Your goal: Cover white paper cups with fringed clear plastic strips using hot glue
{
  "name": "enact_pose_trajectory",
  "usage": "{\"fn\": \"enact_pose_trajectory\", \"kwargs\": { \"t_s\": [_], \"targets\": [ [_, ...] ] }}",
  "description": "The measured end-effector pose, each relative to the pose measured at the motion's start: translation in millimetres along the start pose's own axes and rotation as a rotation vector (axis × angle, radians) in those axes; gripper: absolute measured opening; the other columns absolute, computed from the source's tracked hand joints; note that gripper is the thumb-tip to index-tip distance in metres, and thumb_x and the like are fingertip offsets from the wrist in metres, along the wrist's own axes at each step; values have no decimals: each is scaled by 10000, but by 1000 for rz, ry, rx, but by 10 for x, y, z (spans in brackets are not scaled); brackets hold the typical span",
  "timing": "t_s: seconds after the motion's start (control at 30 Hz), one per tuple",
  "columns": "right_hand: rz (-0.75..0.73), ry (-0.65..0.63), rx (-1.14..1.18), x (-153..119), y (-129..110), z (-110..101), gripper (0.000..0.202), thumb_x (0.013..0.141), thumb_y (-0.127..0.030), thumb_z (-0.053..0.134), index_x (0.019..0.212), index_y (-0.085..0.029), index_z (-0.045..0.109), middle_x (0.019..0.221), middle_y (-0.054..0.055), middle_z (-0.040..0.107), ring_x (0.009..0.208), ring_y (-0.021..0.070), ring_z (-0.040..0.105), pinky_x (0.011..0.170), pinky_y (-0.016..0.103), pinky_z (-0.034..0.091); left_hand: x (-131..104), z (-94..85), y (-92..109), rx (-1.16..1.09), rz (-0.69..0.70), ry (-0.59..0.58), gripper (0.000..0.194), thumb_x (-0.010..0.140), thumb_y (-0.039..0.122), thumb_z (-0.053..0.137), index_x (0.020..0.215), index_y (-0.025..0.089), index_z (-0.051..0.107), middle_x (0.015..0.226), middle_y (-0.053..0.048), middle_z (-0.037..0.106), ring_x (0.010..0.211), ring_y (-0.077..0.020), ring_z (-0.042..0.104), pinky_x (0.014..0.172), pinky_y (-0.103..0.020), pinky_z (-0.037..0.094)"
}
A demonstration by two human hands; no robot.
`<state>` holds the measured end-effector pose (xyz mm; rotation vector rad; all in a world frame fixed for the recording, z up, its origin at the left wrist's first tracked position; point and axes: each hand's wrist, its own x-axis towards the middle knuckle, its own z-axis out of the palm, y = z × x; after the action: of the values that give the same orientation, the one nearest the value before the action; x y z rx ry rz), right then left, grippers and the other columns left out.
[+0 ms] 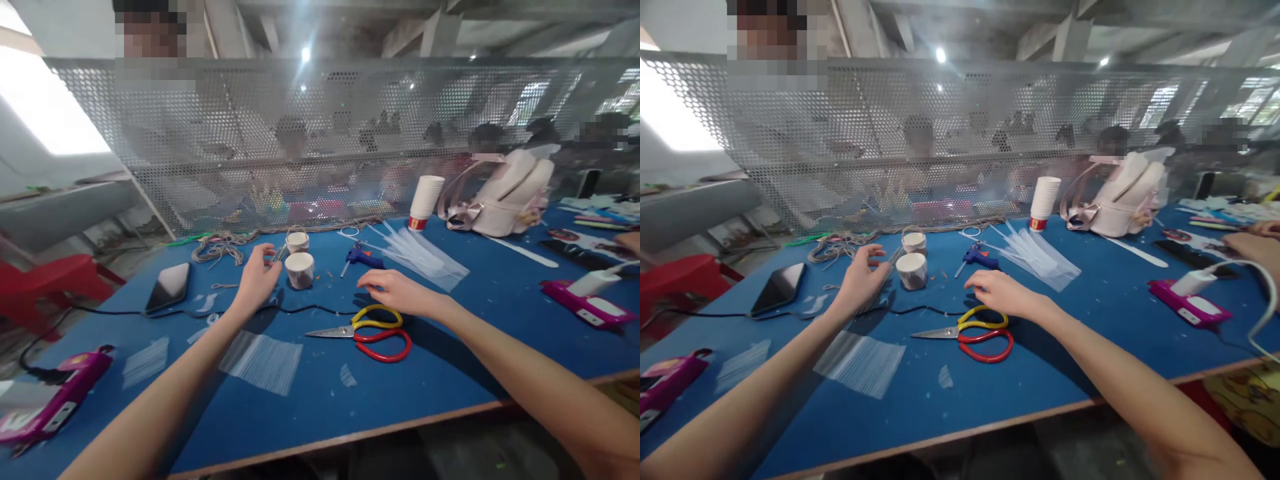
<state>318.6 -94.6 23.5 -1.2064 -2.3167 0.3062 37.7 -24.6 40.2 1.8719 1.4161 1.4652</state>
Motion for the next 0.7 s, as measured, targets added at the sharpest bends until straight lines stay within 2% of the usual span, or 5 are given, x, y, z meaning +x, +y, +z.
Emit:
{"fn": "enact_pose_trajectory", "kwargs": {
  "t_s": [0.33, 0.43, 0.53, 0.63, 0.7],
  "targets": [
    [-227, 106, -17, -257, -62, 203, 240, 851, -82, 441, 961, -135, 648, 991, 119, 670, 916, 208, 615, 815, 338, 483, 38, 272, 585, 310, 288, -278, 155, 718, 128, 512, 813, 204, 608, 980, -50, 590, 968, -222, 563, 837, -348, 467],
    [-290, 162, -30, -295, -83, 271, 216, 858, -91, 452, 939, -140, 646, 972, 114, 672, 904, 210, 608, 811, 343, 477, -404, 445, 932, 342, 342, -361, 179, 790, 136, 477, 895, 198, 607, 1003, -60, 597, 973, -204, 576, 848, -353, 487],
    [-326, 160, -36, -324, -85, 294, 206, 858, -96, 450, 911, -134, 645, 927, 114, 671, 878, 215, 602, 795, 351, 473, -1069, 474, 1162, 305, 579, -507, 238, 851, 138, 471, 1041, 212, 594, 1133, -105, 573, 1059, -225, 555, 883, -394, 494],
    [-316, 132, -26, -342, -83, 276, 214, 875, -99, 434, 922, -128, 641, 959, 116, 665, 880, 208, 594, 806, 348, 463, -1681, 276, 1151, 274, 812, -761, 253, 857, 277, 552, 1097, 351, 579, 1202, -62, 562, 1061, -223, 557, 818, -383, 530],
    [-295, 113, -21, -349, -91, 259, 224, 885, -94, 421, 924, -129, 638, 958, 110, 661, 874, 200, 588, 803, 338, 456, -1946, 33, 1046, 268, 882, -855, 266, 857, 364, 554, 1119, 320, 570, 1202, -66, 572, 1024, -214, 564, 775, -377, 535]
  ]
}}
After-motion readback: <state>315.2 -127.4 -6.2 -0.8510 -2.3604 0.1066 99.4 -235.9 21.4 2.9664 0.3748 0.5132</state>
